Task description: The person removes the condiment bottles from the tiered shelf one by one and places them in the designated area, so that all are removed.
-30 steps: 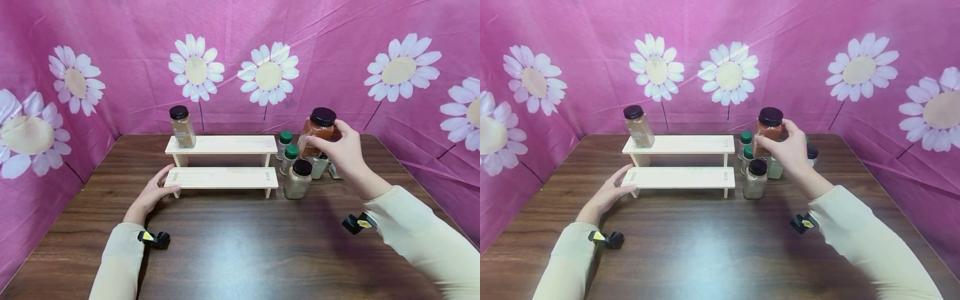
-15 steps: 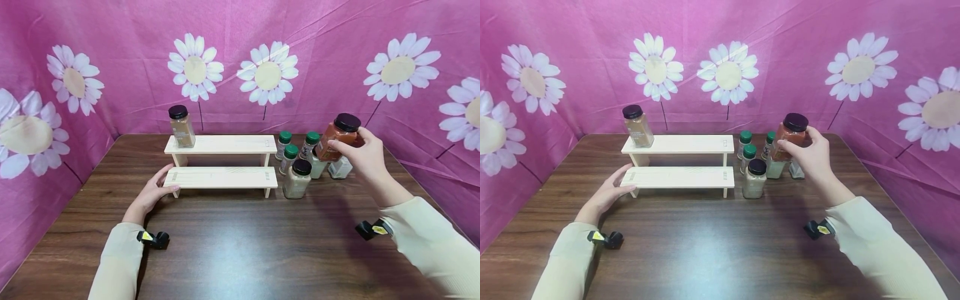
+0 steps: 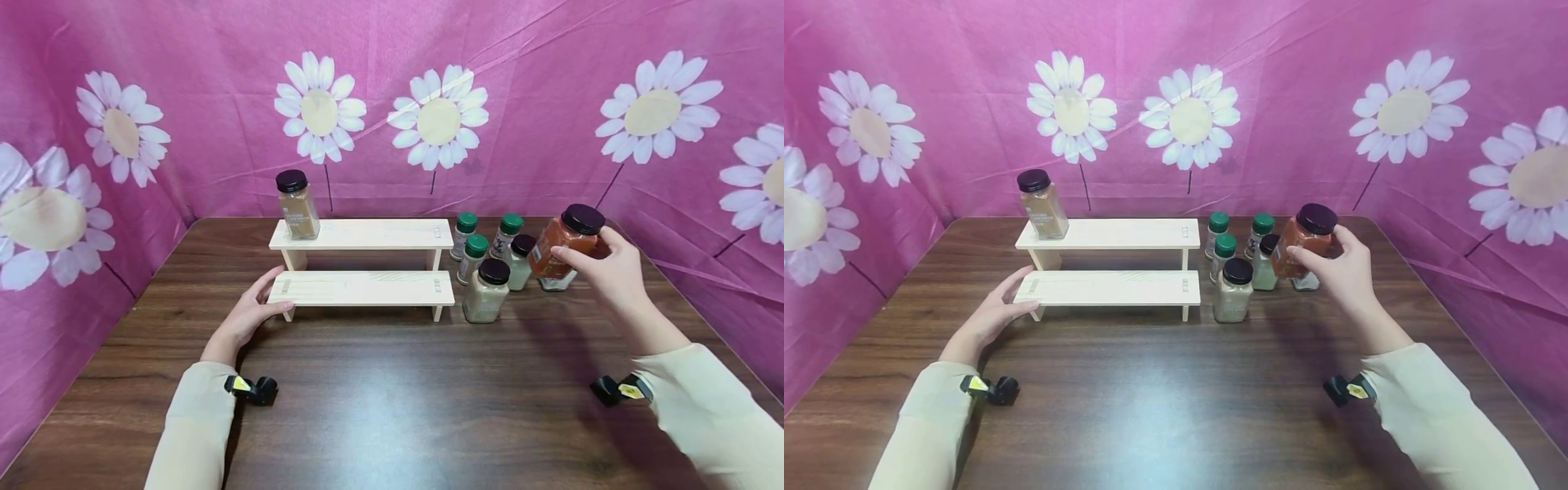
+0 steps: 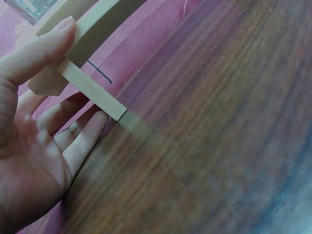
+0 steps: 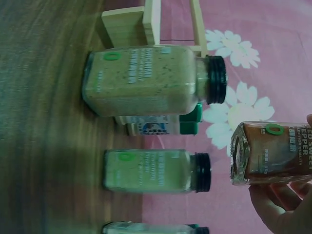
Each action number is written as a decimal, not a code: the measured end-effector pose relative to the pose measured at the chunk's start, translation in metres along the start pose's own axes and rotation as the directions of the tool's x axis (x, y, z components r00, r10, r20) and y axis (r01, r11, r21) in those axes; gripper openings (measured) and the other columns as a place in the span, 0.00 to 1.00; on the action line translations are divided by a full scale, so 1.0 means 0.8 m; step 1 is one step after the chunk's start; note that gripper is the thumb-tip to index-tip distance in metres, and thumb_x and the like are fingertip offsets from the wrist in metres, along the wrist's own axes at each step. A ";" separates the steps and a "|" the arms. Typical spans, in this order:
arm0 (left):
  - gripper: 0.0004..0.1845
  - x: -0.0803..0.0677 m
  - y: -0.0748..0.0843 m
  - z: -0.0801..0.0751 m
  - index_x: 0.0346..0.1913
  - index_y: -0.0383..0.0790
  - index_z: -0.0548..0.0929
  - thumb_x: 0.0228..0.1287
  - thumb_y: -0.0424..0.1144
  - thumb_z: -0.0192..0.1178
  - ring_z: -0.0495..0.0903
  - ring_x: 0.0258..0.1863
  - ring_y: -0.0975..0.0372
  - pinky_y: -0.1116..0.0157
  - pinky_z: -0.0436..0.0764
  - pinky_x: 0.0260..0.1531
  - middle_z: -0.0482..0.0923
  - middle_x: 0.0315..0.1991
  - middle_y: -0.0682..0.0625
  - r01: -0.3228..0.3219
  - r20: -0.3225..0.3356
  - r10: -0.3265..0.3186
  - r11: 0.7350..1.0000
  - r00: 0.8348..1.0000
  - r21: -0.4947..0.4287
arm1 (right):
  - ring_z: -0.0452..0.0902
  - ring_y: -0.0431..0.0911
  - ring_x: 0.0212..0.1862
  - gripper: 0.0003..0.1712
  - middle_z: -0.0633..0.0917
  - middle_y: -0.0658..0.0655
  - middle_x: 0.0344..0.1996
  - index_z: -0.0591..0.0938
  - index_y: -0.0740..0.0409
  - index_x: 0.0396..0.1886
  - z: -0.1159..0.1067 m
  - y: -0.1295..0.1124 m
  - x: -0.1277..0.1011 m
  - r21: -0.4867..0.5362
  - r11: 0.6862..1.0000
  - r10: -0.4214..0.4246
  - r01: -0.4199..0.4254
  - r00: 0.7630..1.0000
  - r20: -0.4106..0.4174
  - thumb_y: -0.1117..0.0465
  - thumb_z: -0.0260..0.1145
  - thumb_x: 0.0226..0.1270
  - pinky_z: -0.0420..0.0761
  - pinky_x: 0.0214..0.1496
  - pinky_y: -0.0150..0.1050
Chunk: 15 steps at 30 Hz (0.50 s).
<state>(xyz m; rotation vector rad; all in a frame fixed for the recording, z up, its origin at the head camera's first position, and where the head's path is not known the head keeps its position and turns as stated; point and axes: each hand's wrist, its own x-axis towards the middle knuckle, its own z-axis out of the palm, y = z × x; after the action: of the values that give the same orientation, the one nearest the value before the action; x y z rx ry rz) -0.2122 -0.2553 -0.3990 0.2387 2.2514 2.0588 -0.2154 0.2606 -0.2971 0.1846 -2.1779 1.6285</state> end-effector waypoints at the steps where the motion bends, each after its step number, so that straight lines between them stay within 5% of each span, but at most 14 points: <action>1: 0.41 0.000 0.000 0.000 0.65 0.36 0.48 0.51 0.27 0.58 0.68 0.44 0.66 0.72 0.69 0.41 0.62 0.53 0.42 0.002 0.001 -0.002 1.000 1.000 -0.002 | 0.73 0.38 0.37 0.22 0.79 0.49 0.34 0.77 0.57 0.45 -0.005 0.017 0.004 -0.006 1.000 -0.007 0.007 1.000 0.010 0.68 0.68 0.46 0.71 0.34 0.24; 4: 0.40 0.000 0.000 0.001 0.65 0.36 0.47 0.51 0.27 0.58 0.68 0.44 0.66 0.72 0.69 0.41 0.61 0.53 0.42 0.006 0.002 -0.006 1.000 1.000 -0.003 | 0.75 0.42 0.38 0.27 0.80 0.56 0.37 0.76 0.58 0.48 -0.023 0.086 0.021 0.045 0.999 -0.026 0.025 0.999 0.018 0.68 0.70 0.43 0.73 0.33 0.27; 9: 0.41 0.001 -0.001 0.000 0.65 0.36 0.48 0.51 0.27 0.58 0.68 0.45 0.67 0.72 0.69 0.41 0.61 0.54 0.41 0.002 0.005 -0.002 1.000 1.000 -0.005 | 0.75 0.46 0.39 0.31 0.79 0.58 0.40 0.75 0.54 0.51 -0.037 0.170 0.039 -0.045 0.998 -0.032 0.032 0.999 -0.019 0.65 0.72 0.41 0.74 0.32 0.29; 12: 0.40 0.001 -0.001 -0.001 0.65 0.37 0.48 0.51 0.27 0.58 0.68 0.45 0.66 0.72 0.69 0.41 0.62 0.53 0.43 -0.006 0.006 0.006 1.000 1.000 -0.013 | 0.75 0.44 0.37 0.31 0.80 0.56 0.38 0.76 0.54 0.50 -0.033 0.176 0.034 -0.030 0.999 -0.039 0.039 0.999 -0.028 0.66 0.72 0.40 0.74 0.31 0.28; 15: 0.40 0.000 -0.001 -0.001 0.65 0.38 0.49 0.51 0.26 0.58 0.68 0.44 0.66 0.72 0.70 0.41 0.64 0.51 0.47 -0.012 0.007 0.012 1.000 1.000 -0.023 | 0.75 0.40 0.34 0.28 0.81 0.52 0.33 0.76 0.56 0.48 -0.018 0.128 0.012 -0.015 1.000 -0.007 0.006 1.000 -0.017 0.67 0.71 0.41 0.73 0.31 0.26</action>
<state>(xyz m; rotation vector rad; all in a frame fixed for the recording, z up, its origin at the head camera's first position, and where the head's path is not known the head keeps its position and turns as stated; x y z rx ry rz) -0.2127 -0.2562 -0.3996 0.2583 2.2272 2.0850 -0.2558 0.3074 -0.3810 0.1727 -2.1735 1.6046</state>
